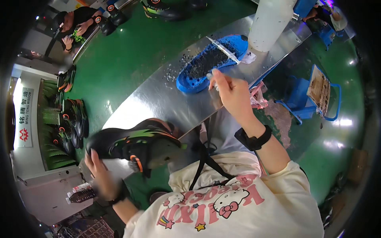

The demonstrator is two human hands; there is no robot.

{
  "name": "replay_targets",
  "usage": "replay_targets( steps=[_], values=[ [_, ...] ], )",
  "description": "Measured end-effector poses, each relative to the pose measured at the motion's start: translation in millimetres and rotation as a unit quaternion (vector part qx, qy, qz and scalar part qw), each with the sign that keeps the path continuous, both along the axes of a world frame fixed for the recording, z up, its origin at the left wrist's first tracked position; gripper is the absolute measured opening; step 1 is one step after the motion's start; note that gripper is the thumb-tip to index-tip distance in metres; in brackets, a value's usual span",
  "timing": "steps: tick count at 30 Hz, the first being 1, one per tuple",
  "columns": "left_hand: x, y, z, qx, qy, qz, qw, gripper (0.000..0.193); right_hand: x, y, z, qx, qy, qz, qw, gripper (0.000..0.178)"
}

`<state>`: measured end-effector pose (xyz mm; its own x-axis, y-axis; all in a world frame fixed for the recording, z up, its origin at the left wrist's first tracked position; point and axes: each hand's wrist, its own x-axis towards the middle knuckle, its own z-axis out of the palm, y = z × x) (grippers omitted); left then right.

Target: Apply adhesive using a syringe to the seam between the sneaker upper and the sole.

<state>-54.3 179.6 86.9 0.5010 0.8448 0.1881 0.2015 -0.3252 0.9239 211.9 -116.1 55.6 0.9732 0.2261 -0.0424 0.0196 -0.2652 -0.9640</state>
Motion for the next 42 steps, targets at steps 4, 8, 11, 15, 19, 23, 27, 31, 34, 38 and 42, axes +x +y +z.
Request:
replay_targets(
  steps=[4,8,11,15,19,23,27,31,34,38,42],
  values=[
    [85,-27,29,0.011,-0.169,-0.264,0.950,0.043,-26,-1,27,0.129,-0.007,0.036,0.991,0.045],
    [129,-49,43,0.057,-0.192,-0.370,0.907,0.046,-46,-2,52,0.396,-0.102,0.225,0.884,0.054],
    [144,-56,49,0.079,-0.181,-0.427,0.883,0.046,-44,-1,62,0.448,-0.176,0.323,0.815,0.067],
    [154,-57,53,0.067,-0.166,-0.446,0.877,0.046,-38,10,65,0.450,-0.119,0.380,0.799,0.070],
    [159,-55,53,0.093,-0.110,-0.436,0.888,0.061,-31,15,69,0.428,-0.054,0.385,0.816,0.068],
    [168,-50,50,0.095,-0.112,-0.451,0.880,0.064,-25,20,67,0.413,-0.015,0.356,0.838,0.066],
    [174,-41,45,0.080,-0.091,-0.439,0.890,0.067,-18,27,58,0.403,-0.002,0.331,0.853,0.064],
    [180,-29,37,0.071,-0.087,-0.414,0.903,0.071,-9,34,45,0.413,-0.009,0.332,0.848,0.062],
    [183,-20,29,0.074,-0.087,-0.394,0.912,0.073,-7,40,32,0.418,-0.023,0.330,0.846,0.060],
    [185,-8,17,0.057,-0.081,-0.376,0.921,0.075,-9,48,9,0.428,-0.031,0.321,0.845,0.058],
    [192,3,3,0.001,-0.165,-0.358,0.919,0.067,-14,54,-12,0.472,-0.026,0.304,0.827,0.049]
  ],
)
